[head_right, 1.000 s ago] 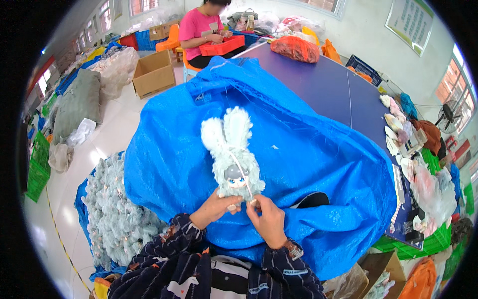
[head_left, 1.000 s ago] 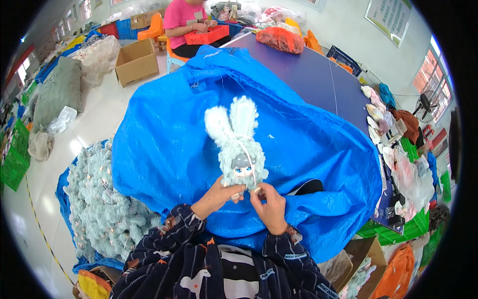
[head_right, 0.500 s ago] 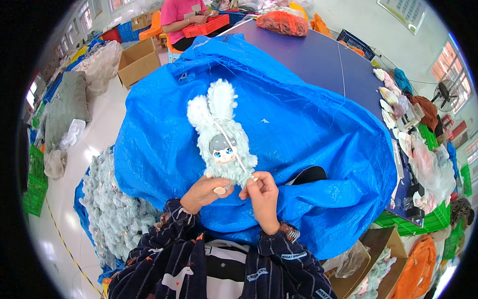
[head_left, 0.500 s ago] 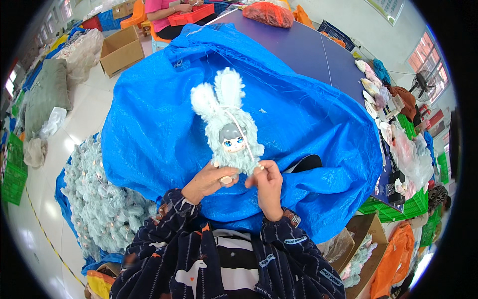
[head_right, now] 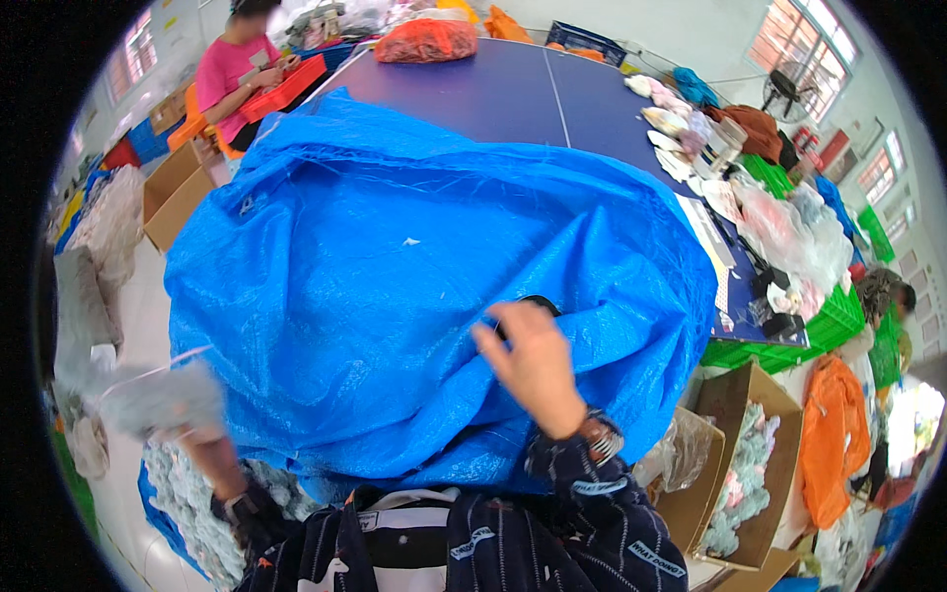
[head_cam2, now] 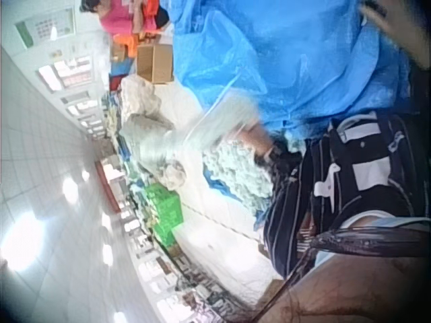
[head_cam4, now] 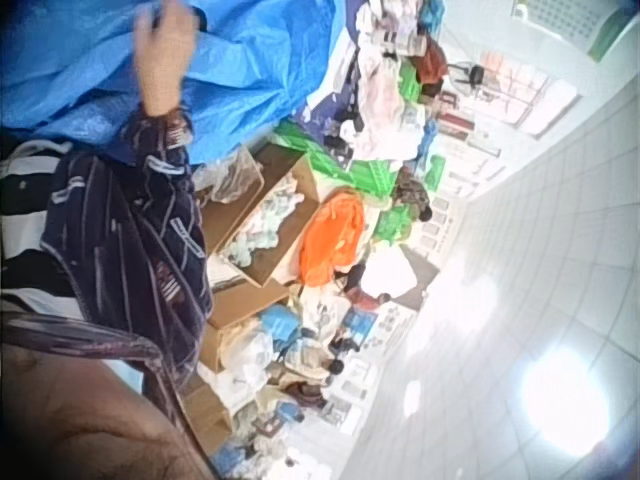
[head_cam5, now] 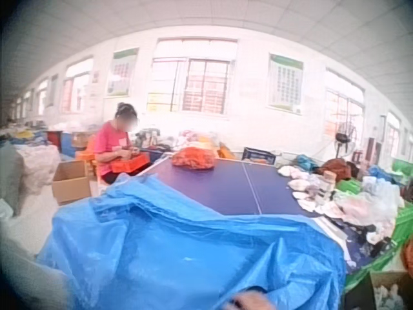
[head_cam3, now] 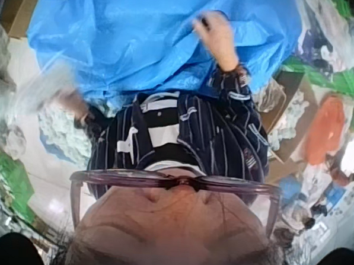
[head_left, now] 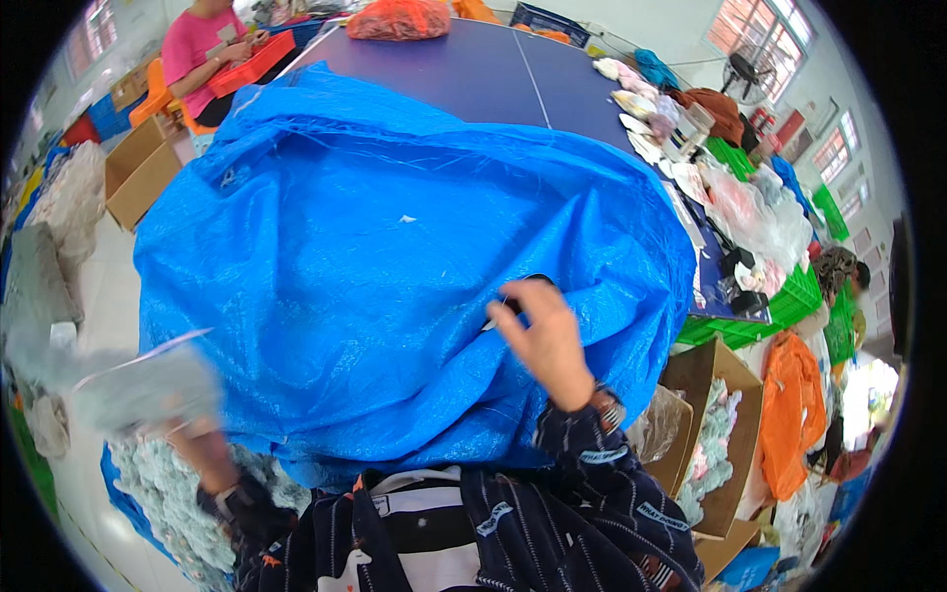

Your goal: The person repeatedly picks up light blue stuffed bunny toys from a blue tarp, adjusts their ears and bodies, and places them into a cardboard box. The person also briefly handles a small yellow card with red dots.

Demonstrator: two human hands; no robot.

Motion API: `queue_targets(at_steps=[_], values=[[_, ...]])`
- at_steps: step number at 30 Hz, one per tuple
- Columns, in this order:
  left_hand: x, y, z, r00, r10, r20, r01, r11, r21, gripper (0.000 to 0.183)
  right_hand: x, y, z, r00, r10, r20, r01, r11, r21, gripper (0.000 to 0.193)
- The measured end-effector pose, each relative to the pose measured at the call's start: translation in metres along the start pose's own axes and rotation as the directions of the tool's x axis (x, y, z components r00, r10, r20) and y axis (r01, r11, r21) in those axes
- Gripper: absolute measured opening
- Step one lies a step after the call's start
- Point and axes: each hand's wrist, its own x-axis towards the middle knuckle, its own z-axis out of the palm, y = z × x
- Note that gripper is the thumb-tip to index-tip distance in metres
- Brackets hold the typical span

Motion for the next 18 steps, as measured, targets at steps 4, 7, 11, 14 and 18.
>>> queue_targets(at_steps=[4, 7, 11, 14, 18], values=[[-0.011, 0.095, 0.007, 0.872, 0.183, -0.455, -0.199, 0.980, 0.012, 0.047, -0.007, 0.049, -0.015, 0.956, 0.286, 0.066, -0.266, 0.939, -0.216, 0.043], [-0.017, 0.104, -0.067, 0.812, 0.521, 0.263, -0.269, -0.065, 0.961, 0.046, -0.023, 0.072, -0.013, 0.955, 0.276, 0.112, -0.244, 0.940, -0.240, 0.051], [-0.032, 0.083, -0.071, 0.895, 0.438, 0.087, -0.138, 0.085, 0.987, 0.045, -0.024, 0.073, -0.008, 0.926, 0.269, 0.265, -0.238, 0.960, -0.146, 0.030], [-0.033, 0.042, -0.072, 0.939, 0.141, -0.314, 0.154, 0.643, 0.750, 0.051, -0.024, 0.063, -0.014, 0.945, 0.116, 0.308, -0.078, 0.988, -0.130, 0.012], [-0.030, 0.021, -0.089, 0.864, -0.147, -0.481, 0.370, 0.833, 0.410, 0.060, -0.056, 0.062, -0.049, 0.883, 0.032, -0.468, 0.037, 0.990, 0.138, 0.018]])
